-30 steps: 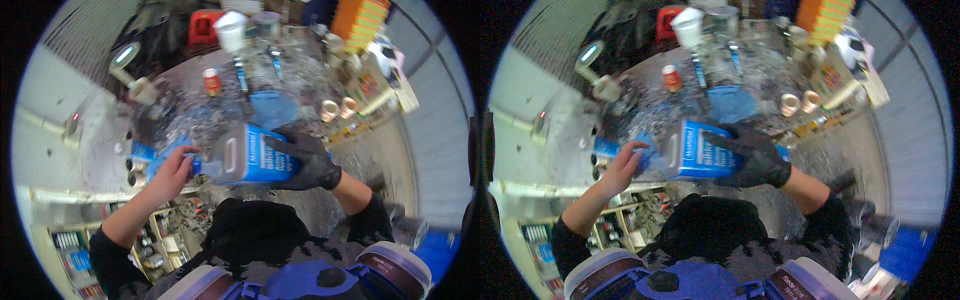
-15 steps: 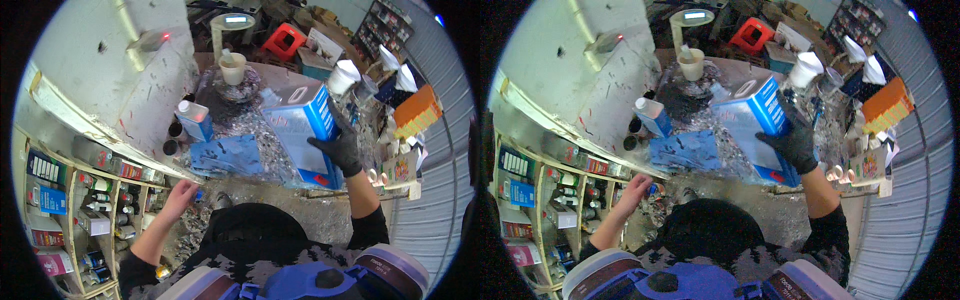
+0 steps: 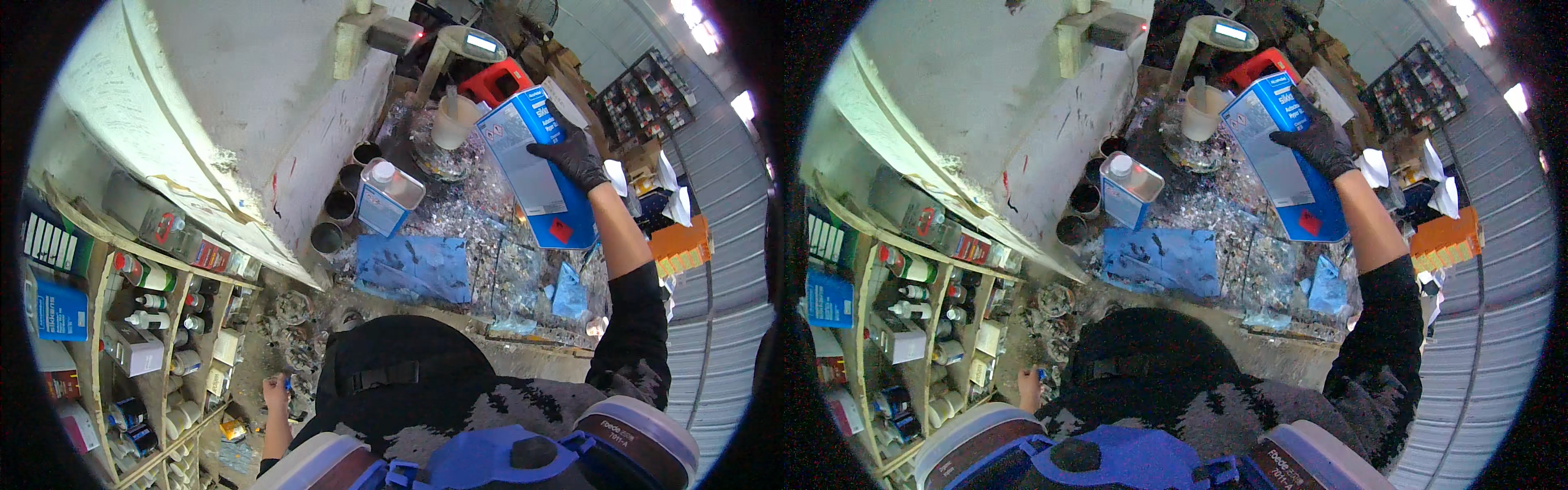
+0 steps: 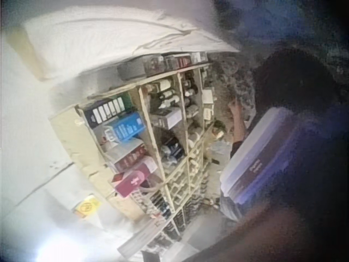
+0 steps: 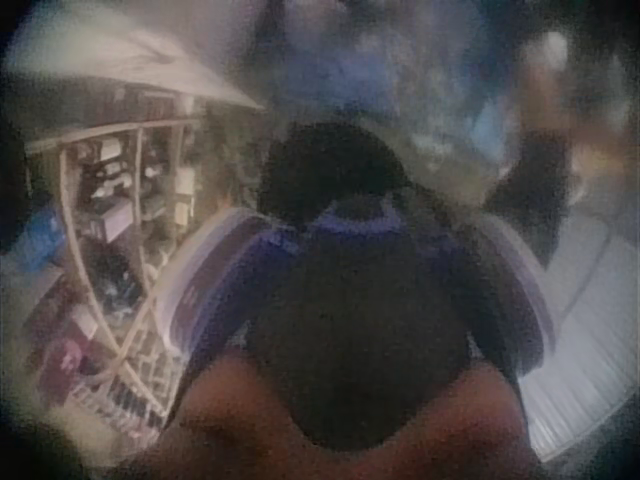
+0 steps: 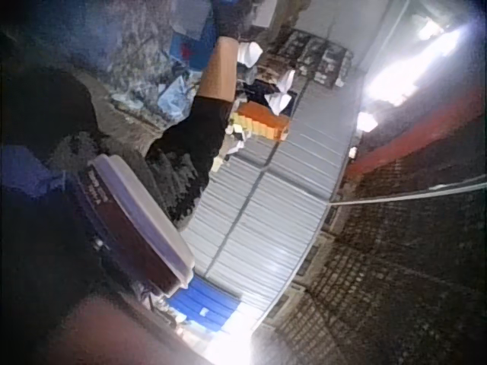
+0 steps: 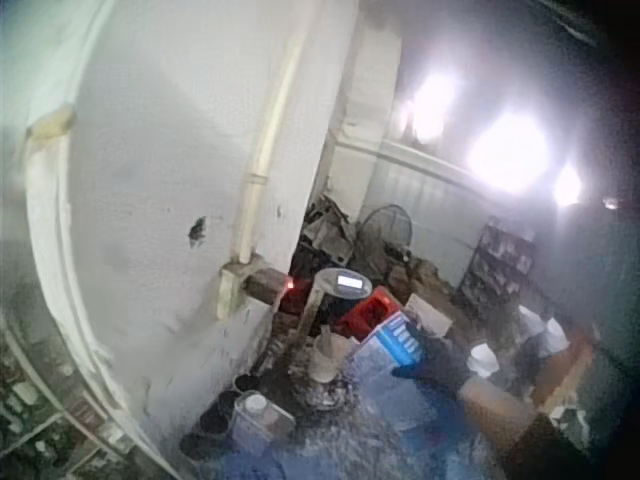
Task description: The person pours liquid from a blue rectangular container into a small cup, then uses a metal spatula to stir the contents. They repeat the pouring and stirring steps, then transfer some of the mixture into a larger white container.
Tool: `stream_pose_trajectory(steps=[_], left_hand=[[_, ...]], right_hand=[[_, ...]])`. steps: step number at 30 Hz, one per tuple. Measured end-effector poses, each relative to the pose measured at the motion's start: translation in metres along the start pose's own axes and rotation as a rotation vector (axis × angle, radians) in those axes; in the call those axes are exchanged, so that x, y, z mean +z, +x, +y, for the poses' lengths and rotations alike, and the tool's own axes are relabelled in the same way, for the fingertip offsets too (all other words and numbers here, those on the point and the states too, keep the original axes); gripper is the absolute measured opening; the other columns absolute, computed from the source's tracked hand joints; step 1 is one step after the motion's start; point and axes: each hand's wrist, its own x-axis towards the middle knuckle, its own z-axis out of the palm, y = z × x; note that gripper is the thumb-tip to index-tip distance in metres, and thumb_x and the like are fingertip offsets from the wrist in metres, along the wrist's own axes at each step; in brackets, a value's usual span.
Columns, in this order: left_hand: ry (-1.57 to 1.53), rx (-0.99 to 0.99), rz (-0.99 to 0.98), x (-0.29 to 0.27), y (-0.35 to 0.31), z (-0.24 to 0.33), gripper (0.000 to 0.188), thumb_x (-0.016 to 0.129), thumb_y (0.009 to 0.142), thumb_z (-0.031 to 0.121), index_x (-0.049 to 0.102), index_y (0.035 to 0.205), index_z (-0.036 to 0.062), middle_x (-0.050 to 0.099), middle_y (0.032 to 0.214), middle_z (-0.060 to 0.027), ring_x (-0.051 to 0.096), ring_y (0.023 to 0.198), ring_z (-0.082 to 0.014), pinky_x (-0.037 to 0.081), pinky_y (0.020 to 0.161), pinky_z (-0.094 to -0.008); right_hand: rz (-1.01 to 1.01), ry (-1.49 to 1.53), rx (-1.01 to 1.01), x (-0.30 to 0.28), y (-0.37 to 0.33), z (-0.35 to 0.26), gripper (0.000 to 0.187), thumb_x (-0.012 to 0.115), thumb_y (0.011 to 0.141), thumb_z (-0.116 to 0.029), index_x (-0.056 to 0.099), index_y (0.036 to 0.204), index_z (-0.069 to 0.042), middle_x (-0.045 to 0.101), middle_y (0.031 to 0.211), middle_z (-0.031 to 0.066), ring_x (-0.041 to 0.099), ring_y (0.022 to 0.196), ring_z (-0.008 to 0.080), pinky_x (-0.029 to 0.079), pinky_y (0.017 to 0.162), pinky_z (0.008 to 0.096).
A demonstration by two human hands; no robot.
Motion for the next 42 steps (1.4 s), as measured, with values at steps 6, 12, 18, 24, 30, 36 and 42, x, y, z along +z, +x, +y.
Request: stream_pose_trajectory(steps=[6,12,18,24,30,36,42], left_hand=[[0.057,-0.078,0.094,-0.015,-0.002,-0.042,0.035,0.074,0.098,0.033,0.06,0.104,0.0013,0.064,0.074,-0.0126,0.061,0.052,-0.0234,0.05,0.046,-0.0383],[0.145,-0.162,0.057,-0.009,-0.019,-0.076,0.045,0.07,0.101,0.034,0.058,0.12,-0.0048,0.066,0.076,-0.0175,0.061,0.052,-0.0274,0.05,0.047,-0.0421],[-0.039,-0.331,0.021,0.008,-0.011,-0.073,0.041,0.07,0.099,0.032,0.057,0.122,0.0014,0.06,0.07,-0.0129,0.054,0.047,-0.024,0.041,0.042,-0.0406],[-0.011,-0.234,0.073,0.026,-0.015,-0.04,0.031,0.07,0.103,0.031,0.054,0.109,0.005,0.059,0.069,-0.009,0.055,0.048,-0.0206,0.044,0.042,-0.0379],[-0.075,-0.232,0.001,0.037,-0.031,-0.043,0.033,0.07,0.103,0.032,0.055,0.109,0.0035,0.06,0.069,-0.0094,0.056,0.047,-0.0197,0.047,0.042,-0.0364],[-0.045,-0.361,-0.007,0.035,-0.04,-0.076,0.05,0.073,0.099,0.045,0.056,0.115,0.0005,0.061,0.066,-0.0108,0.059,0.045,-0.0241,0.046,0.038,-0.0377],[-0.023,-0.342,0.073,0.032,-0.044,-0.085,0.044,0.07,0.101,0.04,0.056,0.116,0.0008,0.062,0.069,-0.0119,0.06,0.046,-0.0246,0.048,0.04,-0.0385]], right_hand=[[-0.115,0.002,-0.071,-0.021,0.028,-0.007,0.107,0.089,0.074,-0.054,0.042,0.164,-0.024,0.065,0.144,0.0214,0.067,0.126,0.0376,0.05,0.111,0.0465],[-0.189,-0.058,-0.078,-0.029,0.047,0.0,0.107,0.091,0.072,-0.05,0.043,0.164,-0.023,0.063,0.147,0.0217,0.064,0.132,0.0359,0.048,0.115,0.0452],[-0.254,-0.086,-0.092,-0.025,0.061,0.01,0.111,0.092,0.069,-0.052,0.044,0.164,-0.021,0.058,0.152,0.0221,0.059,0.137,0.0364,0.046,0.117,0.0453],[-0.232,-0.221,-0.159,-0.031,0.07,0.002,0.111,0.091,0.069,-0.057,0.045,0.163,-0.023,0.064,0.144,0.0227,0.065,0.13,0.0369,0.049,0.113,0.0453],[-0.259,-0.313,-0.198,-0.042,0.08,-0.003,0.11,0.088,0.07,-0.062,0.044,0.164,-0.026,0.069,0.137,0.0231,0.069,0.123,0.0365,0.051,0.109,0.0449],[-0.263,-0.299,-0.249,-0.044,0.084,-0.007,0.11,0.089,0.069,-0.061,0.045,0.163,-0.026,0.069,0.136,0.0231,0.069,0.122,0.0366,0.051,0.108,0.044],[-0.28,-0.314,-0.197,-0.05,0.083,-0.011,0.105,0.09,0.07,-0.057,0.047,0.162,-0.03,0.07,0.135,0.0218,0.07,0.12,0.0358,0.053,0.106,0.0438]])
